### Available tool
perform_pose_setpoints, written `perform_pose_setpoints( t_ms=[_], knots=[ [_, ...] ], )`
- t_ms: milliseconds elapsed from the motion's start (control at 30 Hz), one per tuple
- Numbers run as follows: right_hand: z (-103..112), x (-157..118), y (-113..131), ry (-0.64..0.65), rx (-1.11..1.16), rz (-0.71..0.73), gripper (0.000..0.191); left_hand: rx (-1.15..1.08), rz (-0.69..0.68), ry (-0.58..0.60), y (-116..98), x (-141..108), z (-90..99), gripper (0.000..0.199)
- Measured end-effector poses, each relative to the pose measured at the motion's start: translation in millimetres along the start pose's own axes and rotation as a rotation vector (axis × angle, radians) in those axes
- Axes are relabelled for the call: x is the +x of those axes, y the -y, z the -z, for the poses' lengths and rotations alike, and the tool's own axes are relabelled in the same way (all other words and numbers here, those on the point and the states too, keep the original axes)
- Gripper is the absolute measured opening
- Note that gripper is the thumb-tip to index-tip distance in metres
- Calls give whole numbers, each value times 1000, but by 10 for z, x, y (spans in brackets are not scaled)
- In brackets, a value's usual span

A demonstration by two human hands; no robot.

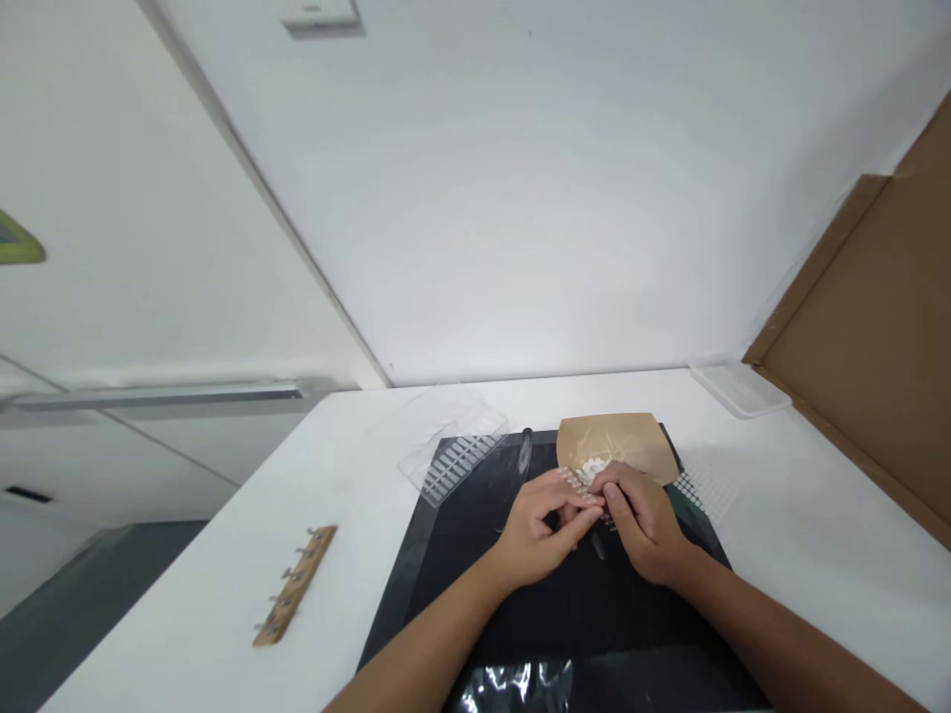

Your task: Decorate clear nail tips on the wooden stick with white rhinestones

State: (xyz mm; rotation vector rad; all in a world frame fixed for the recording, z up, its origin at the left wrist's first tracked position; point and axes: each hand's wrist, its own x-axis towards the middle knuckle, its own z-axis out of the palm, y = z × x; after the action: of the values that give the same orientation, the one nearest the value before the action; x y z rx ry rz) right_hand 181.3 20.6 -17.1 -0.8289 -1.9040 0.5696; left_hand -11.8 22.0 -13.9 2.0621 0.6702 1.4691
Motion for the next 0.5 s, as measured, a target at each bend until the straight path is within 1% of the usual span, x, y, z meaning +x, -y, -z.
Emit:
perform_pose_setpoints(
  t_ms=[67,133,200,267,367,500],
  knots=[
    [14,18,-5,-34,-63,15,26,25,49,-39,7,-15,6,6],
    [32,32,-11,-39,-107,35,24,0,132,-72,25,-37,12,9],
    [47,37,-12,-7,-150,73,21,-57,217,-97,51,-62,14,14],
    [51,31,-8,37,-198,110,14,-107,273,-122,77,-81,13,17],
    [34,12,2,60,-218,126,3,-157,301,-137,90,-89,8,20],
    [-1,5,11,63,-139,114,7,-246,343,-108,64,-72,4,22]
  ],
)
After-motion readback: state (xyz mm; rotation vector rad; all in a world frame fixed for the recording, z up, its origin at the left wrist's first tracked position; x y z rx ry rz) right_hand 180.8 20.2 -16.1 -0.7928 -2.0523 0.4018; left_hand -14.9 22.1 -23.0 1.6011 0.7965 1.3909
